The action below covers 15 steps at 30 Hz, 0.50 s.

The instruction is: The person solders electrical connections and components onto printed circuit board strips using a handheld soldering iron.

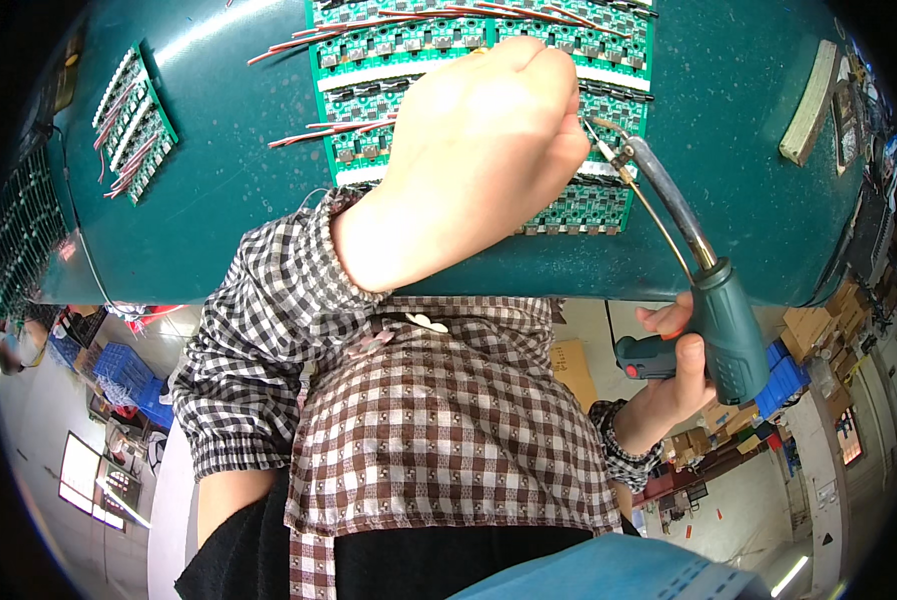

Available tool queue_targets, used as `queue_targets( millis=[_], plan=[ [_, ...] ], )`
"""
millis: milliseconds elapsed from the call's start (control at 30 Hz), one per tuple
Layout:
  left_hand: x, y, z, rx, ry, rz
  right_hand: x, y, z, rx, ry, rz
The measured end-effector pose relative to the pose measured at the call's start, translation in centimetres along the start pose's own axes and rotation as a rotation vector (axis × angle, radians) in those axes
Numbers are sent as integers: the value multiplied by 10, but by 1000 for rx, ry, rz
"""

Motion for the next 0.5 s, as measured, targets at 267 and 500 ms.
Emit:
queue_targets(
  millis=[267, 500],
  plan=[
    [0, 0, 0, 15, 5, -5, 0, -2, 0, 7, 22, 6],
    [0, 1, -2, 36, 5, -3, -1, -5, 1, 21, 15, 2]
  ],
)
Point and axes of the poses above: each hand's wrist, its own x-axis towards the middle knuckle, its own z-axis out of the back of the hand, y = z × x, the point moved 3 cm from there along x, towards the middle knuckle
